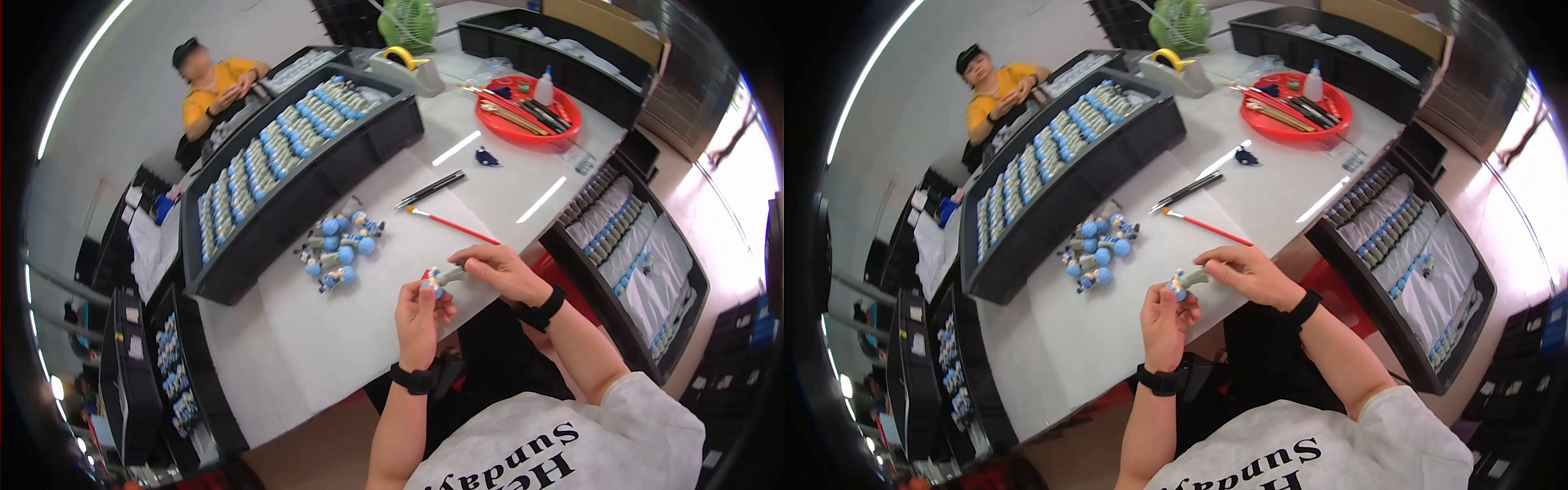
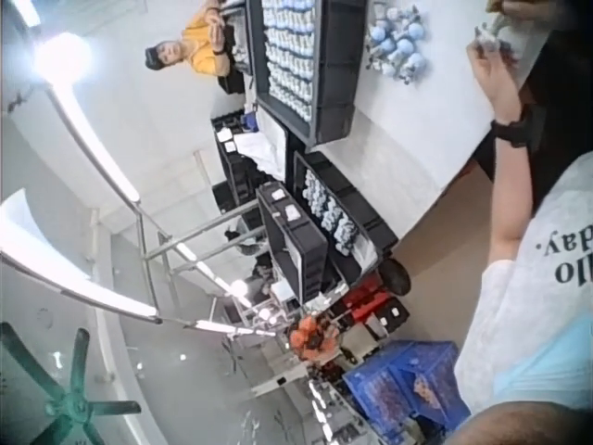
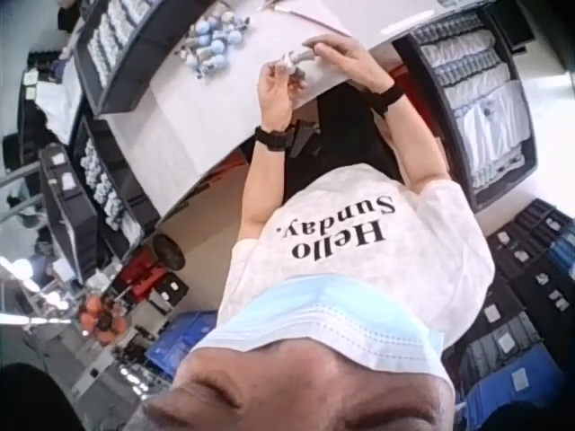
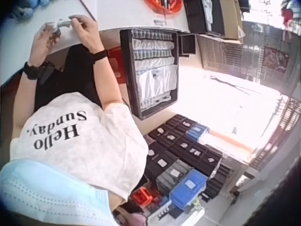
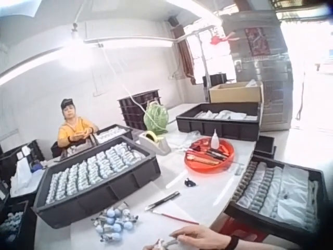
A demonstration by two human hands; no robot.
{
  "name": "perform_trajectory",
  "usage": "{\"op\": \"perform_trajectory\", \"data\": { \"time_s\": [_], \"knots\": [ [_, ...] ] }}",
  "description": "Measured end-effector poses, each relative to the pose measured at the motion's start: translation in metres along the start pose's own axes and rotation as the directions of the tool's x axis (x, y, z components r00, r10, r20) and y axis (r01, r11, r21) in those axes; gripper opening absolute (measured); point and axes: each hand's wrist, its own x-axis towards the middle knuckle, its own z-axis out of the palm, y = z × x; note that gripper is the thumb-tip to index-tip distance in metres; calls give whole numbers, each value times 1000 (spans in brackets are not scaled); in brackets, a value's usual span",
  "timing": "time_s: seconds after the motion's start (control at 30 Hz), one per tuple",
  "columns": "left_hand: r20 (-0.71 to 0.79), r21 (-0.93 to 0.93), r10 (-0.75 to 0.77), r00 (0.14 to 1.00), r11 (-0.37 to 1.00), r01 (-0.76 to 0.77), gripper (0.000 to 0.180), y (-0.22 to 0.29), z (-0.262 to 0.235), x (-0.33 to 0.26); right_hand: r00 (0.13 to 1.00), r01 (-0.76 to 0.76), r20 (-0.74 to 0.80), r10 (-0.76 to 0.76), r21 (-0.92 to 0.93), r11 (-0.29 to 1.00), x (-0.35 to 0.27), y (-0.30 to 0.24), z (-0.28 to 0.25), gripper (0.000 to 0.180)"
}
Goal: Assembling and inspecting small toy figurines at a factory workstation.
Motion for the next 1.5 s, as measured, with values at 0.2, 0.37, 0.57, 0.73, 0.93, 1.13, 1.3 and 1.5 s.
{"op": "perform_trajectory", "data": {
  "time_s": [0.2,0.37,0.57,0.73,0.93,1.13,1.3,1.5],
  "knots": [
    [5,129,58,998,990,-58,31,-1,1,-3,942,327,18,-335,-275,904,-6,6,4,36],
    [45,181,93,995,978,-99,39,3,5,-8,900,414,11,-436,-341,844,-29,-2,-16,21],
    [4,140,13,1000,990,-13,25,0,7,-8,615,-65,-696,-369,-511,857,-108,-6,-164,20],
    [-52,222,38,998,975,-26,25,5,3,-7,171,-551,-958,-231,-287,784,-225,1,-259,20],
    [-70,304,44,997,952,-21,22,5,19,-6,-48,-911,-985,-165,-25,412,-389,29,-305,19],
    [-93,316,40,995,949,-8,20,4,13,-6,24,-993,-1000,8,-23,113,-414,64,-303,17],
    [-93,321,60,994,947,-27,18,5,13,-8,37,-999,-992,123,-32,40,-407,85,-309,19],
    [-86,311,62,994,950,-32,16,2,17,-8,68,-998,-953,297,-64,26,-420,88,-321,23]
  ]
}}
